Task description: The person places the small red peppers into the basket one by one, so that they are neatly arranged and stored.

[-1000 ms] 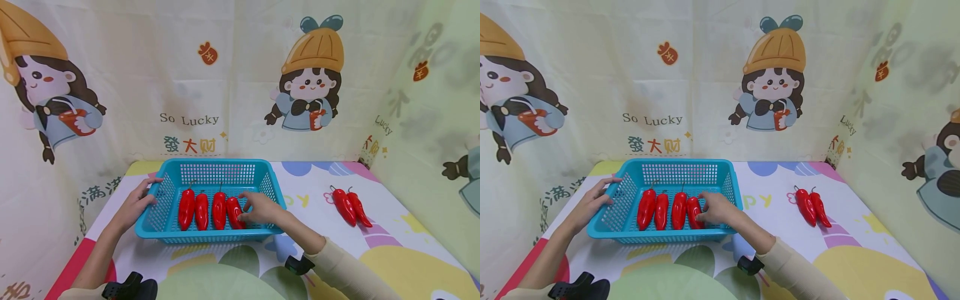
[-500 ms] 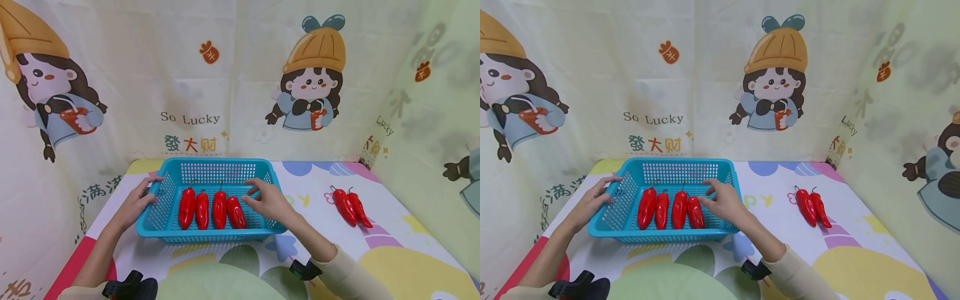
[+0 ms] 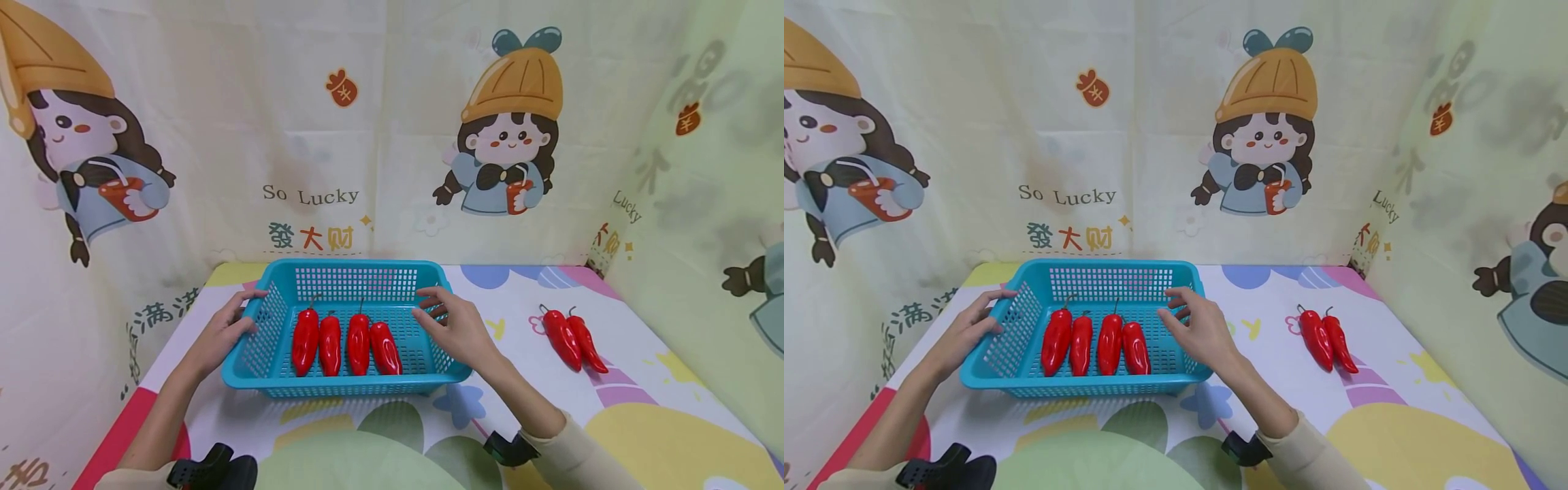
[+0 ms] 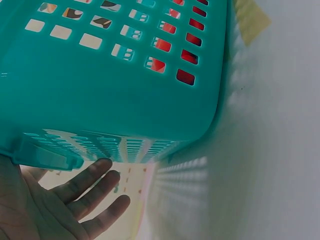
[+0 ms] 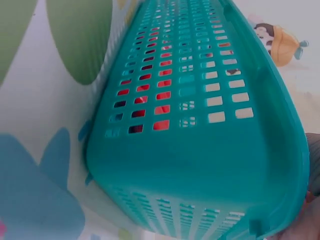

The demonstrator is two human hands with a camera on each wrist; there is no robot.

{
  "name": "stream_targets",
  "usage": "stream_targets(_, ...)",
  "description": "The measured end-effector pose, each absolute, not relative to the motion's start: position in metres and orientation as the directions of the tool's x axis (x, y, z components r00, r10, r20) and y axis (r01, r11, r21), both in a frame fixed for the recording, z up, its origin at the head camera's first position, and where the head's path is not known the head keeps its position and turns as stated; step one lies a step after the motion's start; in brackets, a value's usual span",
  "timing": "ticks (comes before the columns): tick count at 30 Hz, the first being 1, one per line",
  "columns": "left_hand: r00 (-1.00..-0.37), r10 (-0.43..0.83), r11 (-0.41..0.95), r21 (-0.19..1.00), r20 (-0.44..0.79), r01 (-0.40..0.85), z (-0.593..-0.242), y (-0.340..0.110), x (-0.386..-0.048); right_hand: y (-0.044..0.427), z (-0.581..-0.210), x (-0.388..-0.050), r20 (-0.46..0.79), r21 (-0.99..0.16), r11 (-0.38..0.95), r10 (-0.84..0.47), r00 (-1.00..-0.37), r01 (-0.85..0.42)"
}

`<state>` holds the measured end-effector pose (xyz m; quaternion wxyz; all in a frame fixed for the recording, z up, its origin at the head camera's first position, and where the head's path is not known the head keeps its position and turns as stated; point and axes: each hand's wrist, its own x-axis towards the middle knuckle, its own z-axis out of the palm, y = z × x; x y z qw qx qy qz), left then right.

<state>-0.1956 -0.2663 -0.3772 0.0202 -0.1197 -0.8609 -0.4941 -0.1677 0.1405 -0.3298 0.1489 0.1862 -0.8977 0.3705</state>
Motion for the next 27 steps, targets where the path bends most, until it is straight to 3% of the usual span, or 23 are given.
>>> stream_targets(7,-0.969,0.189,0.477,0.849,0.157,0.230,-0.378,-0.266,-0.195,0.153,-0.332,-0.168,0.462,-0.595,0.655,-0.194,-0.865,-0.465)
stream_targets(27,-0.972,0.188,0.474,0.854,0.141,0.215,-0.377,-0.267,-0.195,0.180,-0.337,-0.163,0.477,-0.619,0.681,-0.071,-0.876,-0.392)
